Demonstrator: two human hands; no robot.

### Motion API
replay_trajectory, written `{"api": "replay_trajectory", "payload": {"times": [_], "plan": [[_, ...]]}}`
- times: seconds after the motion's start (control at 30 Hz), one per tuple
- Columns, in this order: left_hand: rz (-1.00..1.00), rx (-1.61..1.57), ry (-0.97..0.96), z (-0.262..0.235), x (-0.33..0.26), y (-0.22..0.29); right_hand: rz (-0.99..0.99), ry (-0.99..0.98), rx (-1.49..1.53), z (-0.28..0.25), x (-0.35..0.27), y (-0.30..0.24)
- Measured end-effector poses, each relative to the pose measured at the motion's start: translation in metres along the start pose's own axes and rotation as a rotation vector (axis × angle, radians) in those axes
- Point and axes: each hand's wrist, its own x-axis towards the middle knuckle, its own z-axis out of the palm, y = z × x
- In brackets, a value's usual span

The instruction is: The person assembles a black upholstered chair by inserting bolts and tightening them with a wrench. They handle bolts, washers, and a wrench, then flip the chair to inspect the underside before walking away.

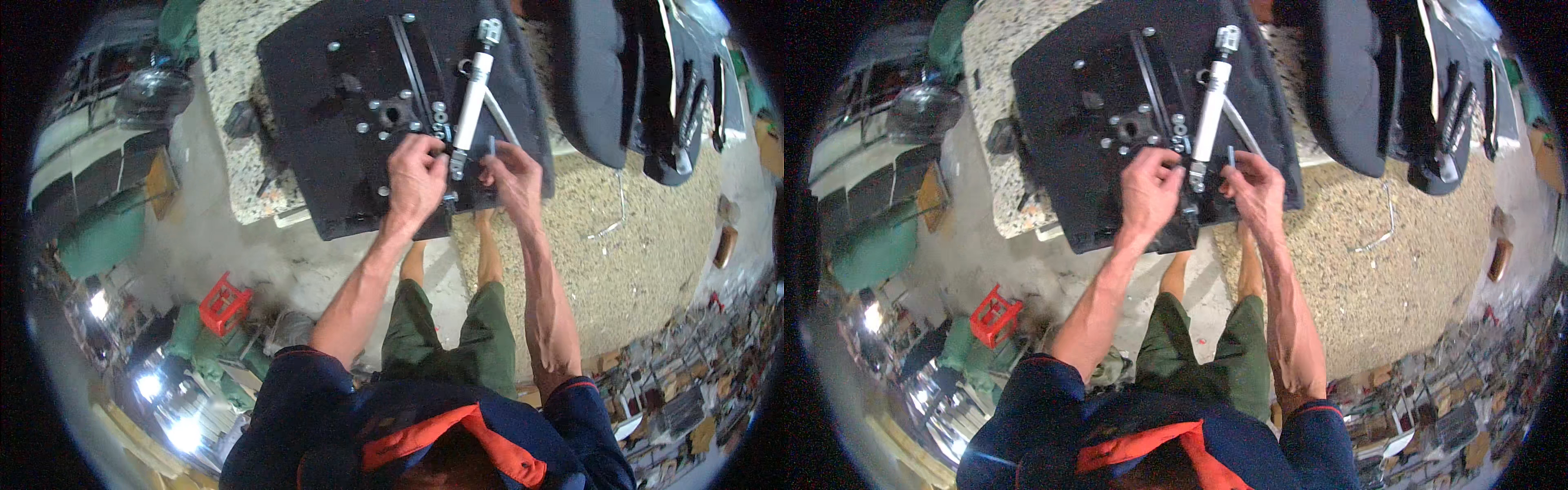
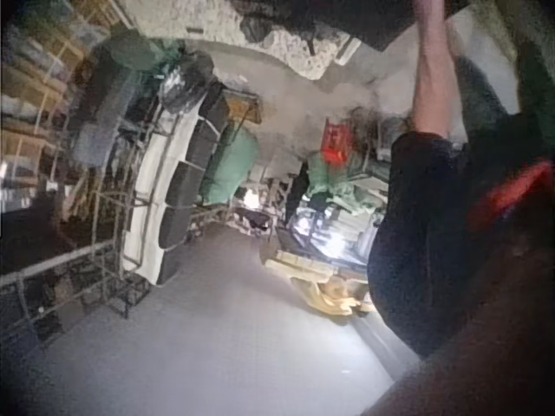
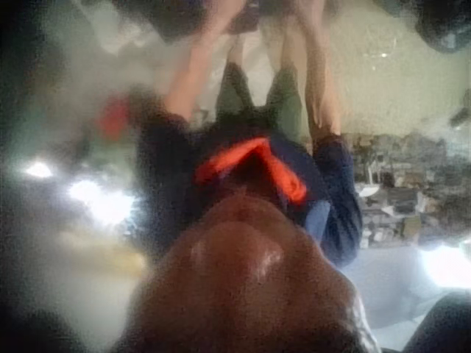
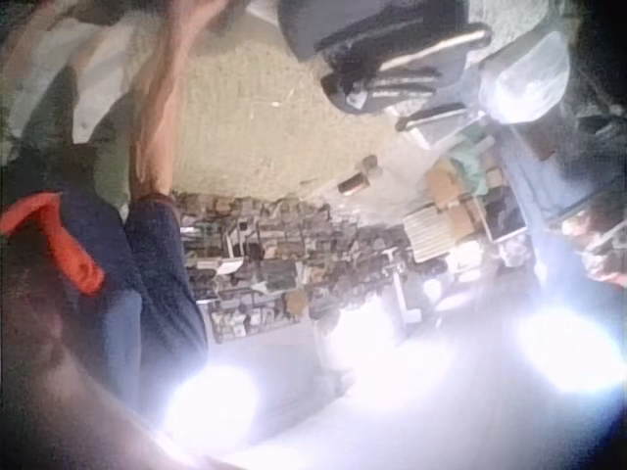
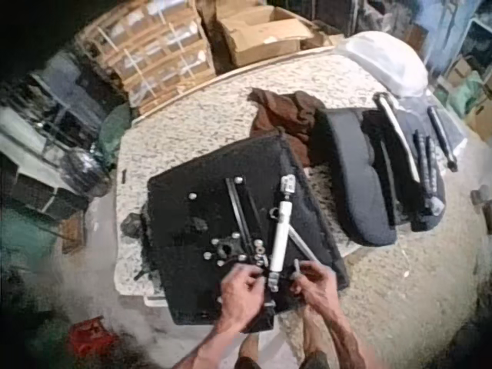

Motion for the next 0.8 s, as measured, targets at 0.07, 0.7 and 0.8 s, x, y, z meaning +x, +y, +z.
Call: {"api": "replay_trajectory", "payload": {"times": [0.07, 0.7, 0.8], "plan": [[-0.055, -0.15, -0.068, 0.002, -0.016, 0.006, -0.121, 0.037, 0.018, 0.008, -0.007, -0.003], [-0.53, -0.293, 0.087, -0.12, -0.092, -0.106, -0.541, 0.393, -0.652, 0.021, -0.031, 0.014], [-0.596, -0.298, -0.119, -0.123, -0.118, -0.119, -0.459, 0.411, -0.62, 0.024, -0.054, 0.027]]}}
